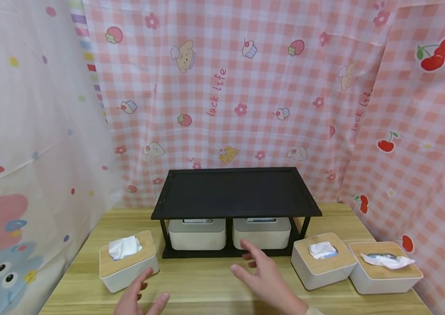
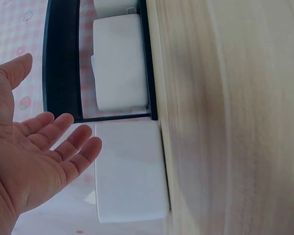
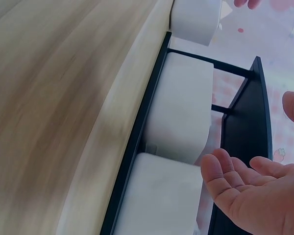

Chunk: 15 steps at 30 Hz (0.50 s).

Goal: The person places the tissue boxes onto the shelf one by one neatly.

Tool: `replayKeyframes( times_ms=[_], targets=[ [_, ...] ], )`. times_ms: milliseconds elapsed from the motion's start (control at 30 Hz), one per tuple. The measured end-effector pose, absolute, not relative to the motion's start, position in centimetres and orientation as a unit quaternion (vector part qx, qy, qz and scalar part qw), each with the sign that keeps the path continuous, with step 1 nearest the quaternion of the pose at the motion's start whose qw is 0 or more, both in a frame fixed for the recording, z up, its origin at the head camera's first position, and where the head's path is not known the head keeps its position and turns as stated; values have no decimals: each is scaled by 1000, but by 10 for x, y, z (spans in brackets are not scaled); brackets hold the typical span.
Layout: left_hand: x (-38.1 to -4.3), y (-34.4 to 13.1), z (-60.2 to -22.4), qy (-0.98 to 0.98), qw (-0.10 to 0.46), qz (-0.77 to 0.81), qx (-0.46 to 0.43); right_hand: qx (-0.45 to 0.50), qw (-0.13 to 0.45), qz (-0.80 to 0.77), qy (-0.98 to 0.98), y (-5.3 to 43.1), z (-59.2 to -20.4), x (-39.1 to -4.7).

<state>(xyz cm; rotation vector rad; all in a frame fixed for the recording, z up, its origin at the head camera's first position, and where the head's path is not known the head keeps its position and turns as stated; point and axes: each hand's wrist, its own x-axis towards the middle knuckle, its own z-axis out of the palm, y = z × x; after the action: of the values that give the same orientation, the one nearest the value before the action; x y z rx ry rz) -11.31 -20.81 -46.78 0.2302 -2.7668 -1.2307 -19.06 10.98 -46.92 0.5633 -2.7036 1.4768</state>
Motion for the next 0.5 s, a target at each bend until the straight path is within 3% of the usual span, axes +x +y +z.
replayKeyframes(
  times_ms=[333, 500],
  targets=[
    [-111, -227, -477, -898, 34, -422, 122, 198, 3, 474, -858, 90, -470, -192],
    [-108, -239, -489, -877, 52, -451, 158, 197, 0, 477, -857, 83, -468, -192]
  ],
)
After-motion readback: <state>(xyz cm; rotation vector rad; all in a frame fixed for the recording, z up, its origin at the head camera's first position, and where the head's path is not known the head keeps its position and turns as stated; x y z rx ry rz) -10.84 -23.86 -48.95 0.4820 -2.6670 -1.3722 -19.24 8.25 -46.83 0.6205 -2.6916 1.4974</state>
